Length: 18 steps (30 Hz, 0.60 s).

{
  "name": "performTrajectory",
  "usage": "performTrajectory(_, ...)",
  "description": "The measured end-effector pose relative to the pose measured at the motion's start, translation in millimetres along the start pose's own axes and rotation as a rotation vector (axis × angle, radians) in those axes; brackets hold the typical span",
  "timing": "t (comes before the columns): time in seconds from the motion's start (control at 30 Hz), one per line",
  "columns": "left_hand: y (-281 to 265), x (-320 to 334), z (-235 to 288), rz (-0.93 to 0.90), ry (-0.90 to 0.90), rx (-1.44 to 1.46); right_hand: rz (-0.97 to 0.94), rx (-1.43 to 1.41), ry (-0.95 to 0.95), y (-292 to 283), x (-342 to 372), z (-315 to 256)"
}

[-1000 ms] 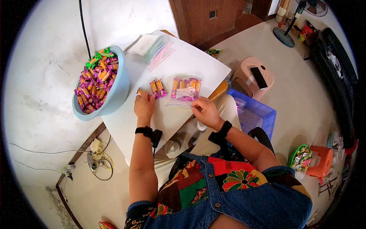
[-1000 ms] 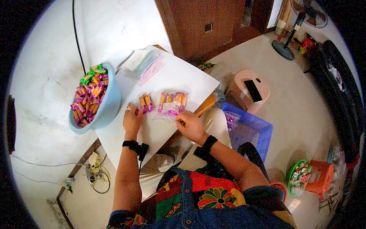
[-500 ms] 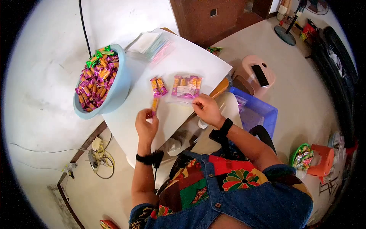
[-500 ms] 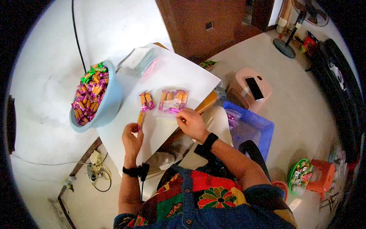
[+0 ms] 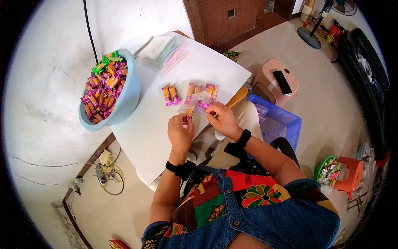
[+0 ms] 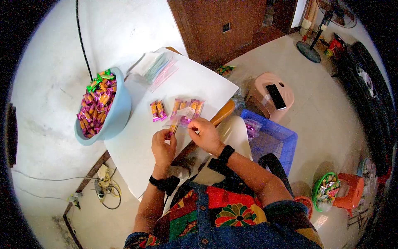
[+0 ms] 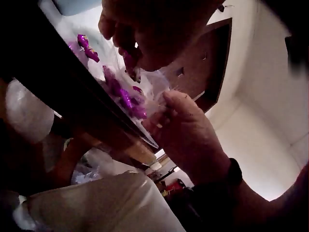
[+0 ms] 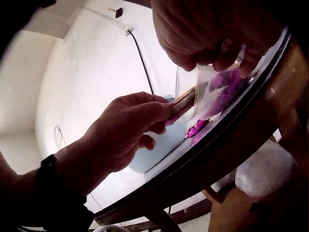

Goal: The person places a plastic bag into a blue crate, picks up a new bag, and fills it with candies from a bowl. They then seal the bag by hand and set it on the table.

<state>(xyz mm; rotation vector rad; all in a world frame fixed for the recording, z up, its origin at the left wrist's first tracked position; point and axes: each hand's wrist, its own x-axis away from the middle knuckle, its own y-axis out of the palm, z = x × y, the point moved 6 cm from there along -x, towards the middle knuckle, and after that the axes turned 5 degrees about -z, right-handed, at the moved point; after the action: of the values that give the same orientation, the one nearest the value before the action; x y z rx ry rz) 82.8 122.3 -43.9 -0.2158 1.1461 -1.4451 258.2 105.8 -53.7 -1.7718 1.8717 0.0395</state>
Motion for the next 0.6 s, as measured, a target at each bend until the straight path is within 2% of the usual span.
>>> performTrajectory(0.27, 34.1, -22.2, 8.8, -0.097, 0.064, -0.291, -0.01, -0.056, 0.024, 0.1, 7.0, 8.5)
performTrajectory(0.47, 35.1, -23.6, 19.0, -0.122, 0.188, -0.24, 0.006, -0.041, -0.008, 0.0, 10.9, 17.7)
performTrajectory(0.6, 38.7, -23.3, 7.9, -0.17, 0.255, -0.223, 0.021, -0.038, -0.028, -0.5, 11.1, 17.4)
